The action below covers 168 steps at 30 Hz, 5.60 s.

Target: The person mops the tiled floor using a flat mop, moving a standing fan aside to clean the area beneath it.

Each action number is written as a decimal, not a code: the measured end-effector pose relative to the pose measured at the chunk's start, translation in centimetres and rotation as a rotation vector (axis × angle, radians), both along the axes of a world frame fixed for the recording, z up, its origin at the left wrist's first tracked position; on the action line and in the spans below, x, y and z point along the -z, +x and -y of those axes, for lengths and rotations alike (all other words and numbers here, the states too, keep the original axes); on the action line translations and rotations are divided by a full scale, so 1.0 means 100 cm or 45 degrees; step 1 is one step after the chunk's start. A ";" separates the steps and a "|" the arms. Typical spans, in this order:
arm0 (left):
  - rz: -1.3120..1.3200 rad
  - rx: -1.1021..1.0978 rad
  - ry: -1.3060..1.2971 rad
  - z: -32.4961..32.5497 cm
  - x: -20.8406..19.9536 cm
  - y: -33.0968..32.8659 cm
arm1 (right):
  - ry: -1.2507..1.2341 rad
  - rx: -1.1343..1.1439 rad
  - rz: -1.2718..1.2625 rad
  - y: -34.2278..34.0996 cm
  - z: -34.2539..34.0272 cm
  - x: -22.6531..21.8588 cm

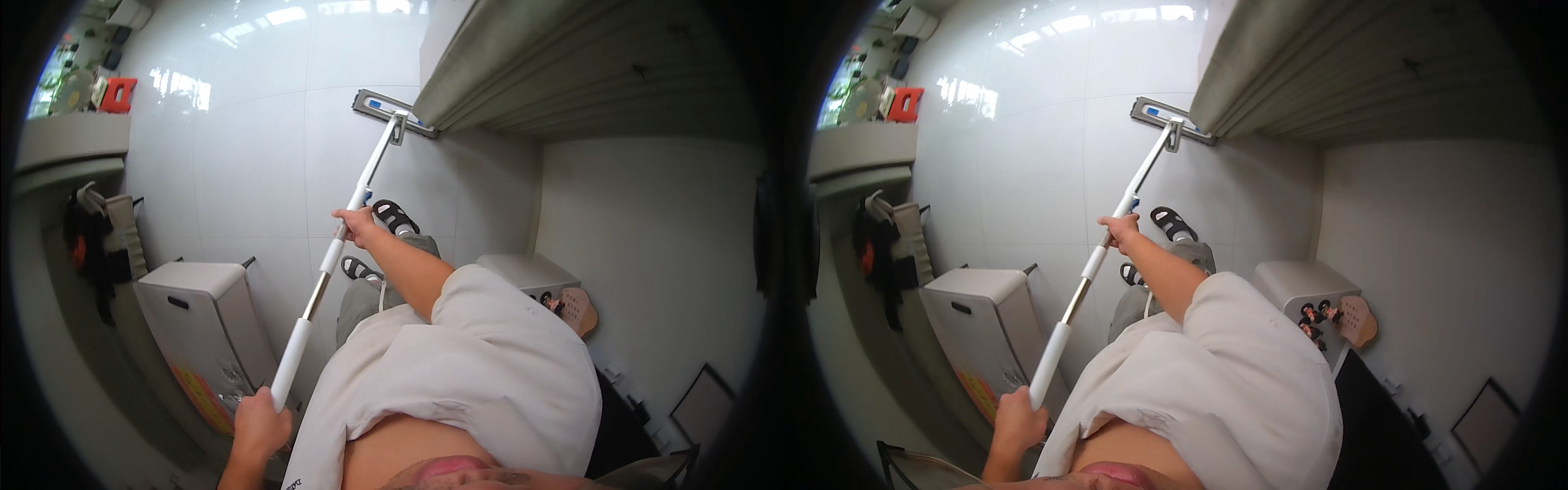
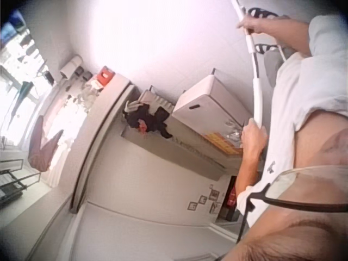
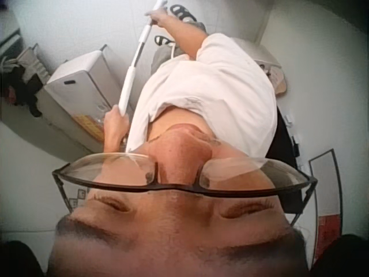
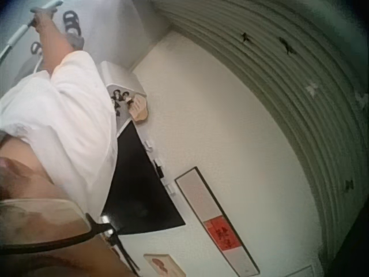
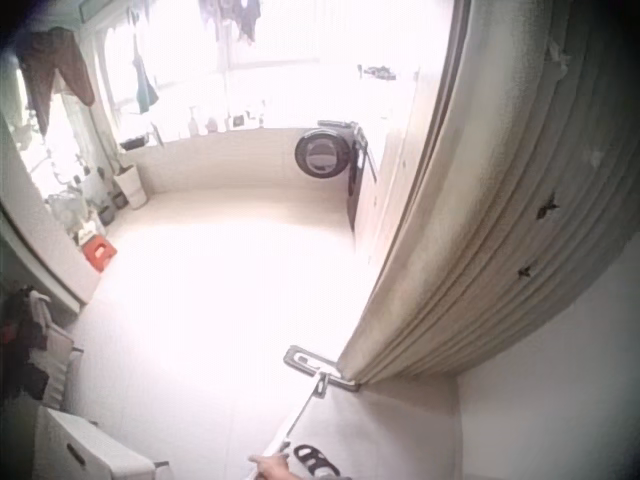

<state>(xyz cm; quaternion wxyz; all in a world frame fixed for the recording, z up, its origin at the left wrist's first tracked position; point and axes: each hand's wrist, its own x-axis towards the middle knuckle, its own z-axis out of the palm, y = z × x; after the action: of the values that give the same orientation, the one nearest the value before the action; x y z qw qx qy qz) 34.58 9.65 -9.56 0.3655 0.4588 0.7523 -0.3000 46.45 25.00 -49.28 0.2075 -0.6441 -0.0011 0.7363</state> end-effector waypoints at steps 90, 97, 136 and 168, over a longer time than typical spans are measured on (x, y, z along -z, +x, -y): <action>-0.347 -0.562 0.264 0.154 -0.076 -0.028 | -0.216 0.003 -0.427 -0.130 0.148 -0.053; -0.140 -0.190 0.183 0.079 -0.057 -0.021 | -0.170 0.168 -0.202 -0.046 0.113 -0.023; -0.566 -0.491 0.250 0.143 -0.001 -0.248 | -0.276 -0.555 -0.581 -0.479 0.109 0.007; -0.174 -0.895 0.347 0.074 0.069 -0.443 | -0.241 -0.502 0.254 -0.439 -0.012 0.078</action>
<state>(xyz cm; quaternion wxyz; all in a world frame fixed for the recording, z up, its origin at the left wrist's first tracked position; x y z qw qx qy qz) -9.75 2.25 -16.41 0.3306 0.1962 0.9194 -0.0837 2.53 26.23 -57.08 -0.0028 -0.7176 -0.0782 0.6920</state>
